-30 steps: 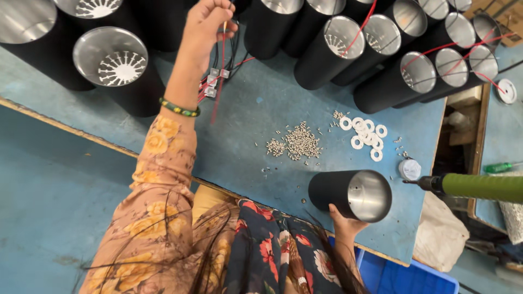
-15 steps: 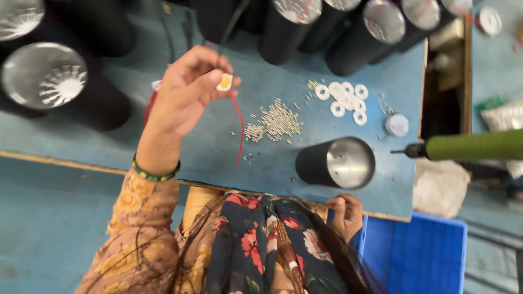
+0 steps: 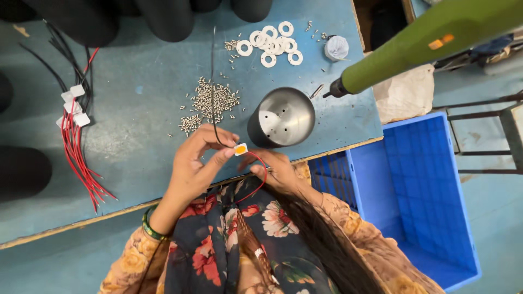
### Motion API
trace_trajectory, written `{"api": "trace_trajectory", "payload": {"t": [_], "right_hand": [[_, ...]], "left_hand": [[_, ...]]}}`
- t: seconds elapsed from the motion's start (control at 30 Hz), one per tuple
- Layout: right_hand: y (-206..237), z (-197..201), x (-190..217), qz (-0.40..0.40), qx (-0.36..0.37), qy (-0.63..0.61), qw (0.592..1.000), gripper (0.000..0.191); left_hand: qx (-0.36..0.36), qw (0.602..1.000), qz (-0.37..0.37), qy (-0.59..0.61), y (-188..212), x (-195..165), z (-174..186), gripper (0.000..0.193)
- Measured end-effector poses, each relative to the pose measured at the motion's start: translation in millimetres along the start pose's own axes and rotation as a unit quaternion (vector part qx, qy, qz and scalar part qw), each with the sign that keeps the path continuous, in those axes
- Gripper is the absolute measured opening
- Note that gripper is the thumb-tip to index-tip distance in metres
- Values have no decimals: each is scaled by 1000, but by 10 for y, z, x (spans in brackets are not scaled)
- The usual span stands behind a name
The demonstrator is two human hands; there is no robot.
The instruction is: The person uses a green electric screwdriver to fasten screws into a black cylindrical housing, then places a small LED module with wires inside, secures it with a white plastic ring, and fastens additional screws. The person repeats this process on a second housing.
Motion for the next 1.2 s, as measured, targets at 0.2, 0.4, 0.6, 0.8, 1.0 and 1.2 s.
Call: {"api": "trace_trajectory", "payload": {"t": [0.2,0.4,0.6,0.8,1.0,1.2], "right_hand": [[74,-141,-198,-86,-18,-195,977,38],[227,-72,-281,-105,-8,-310,945,44],[280,76,-178,-93,-39,-251,963,27],[293,288,24,-75,-87,66,991,13],[78,269,79,25,-87,222,971,11],[46,69,-60,-10,-73,144,987,15]], "left_hand": [[-39,996,-7,-83,98,101,41,11],[11,994,-35,-107,53,136,103,14],[72,982,-44,-169,73,126,132,15],[-193,973,-52,-113,199,-503,1032,28],[-116,966,-139,-185,455,-972,753,28],[33,907,-58,-416,55,-192,55,27]]}}
Point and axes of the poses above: each hand's wrist, its own y-axis away from the middle knuckle, its own z-axis out of the back of the hand, x = y × z, the point moved 2 cm from there along -y, towards the middle knuckle, and after that the axes turned 13 degrees about y, right-handed, at the moved point
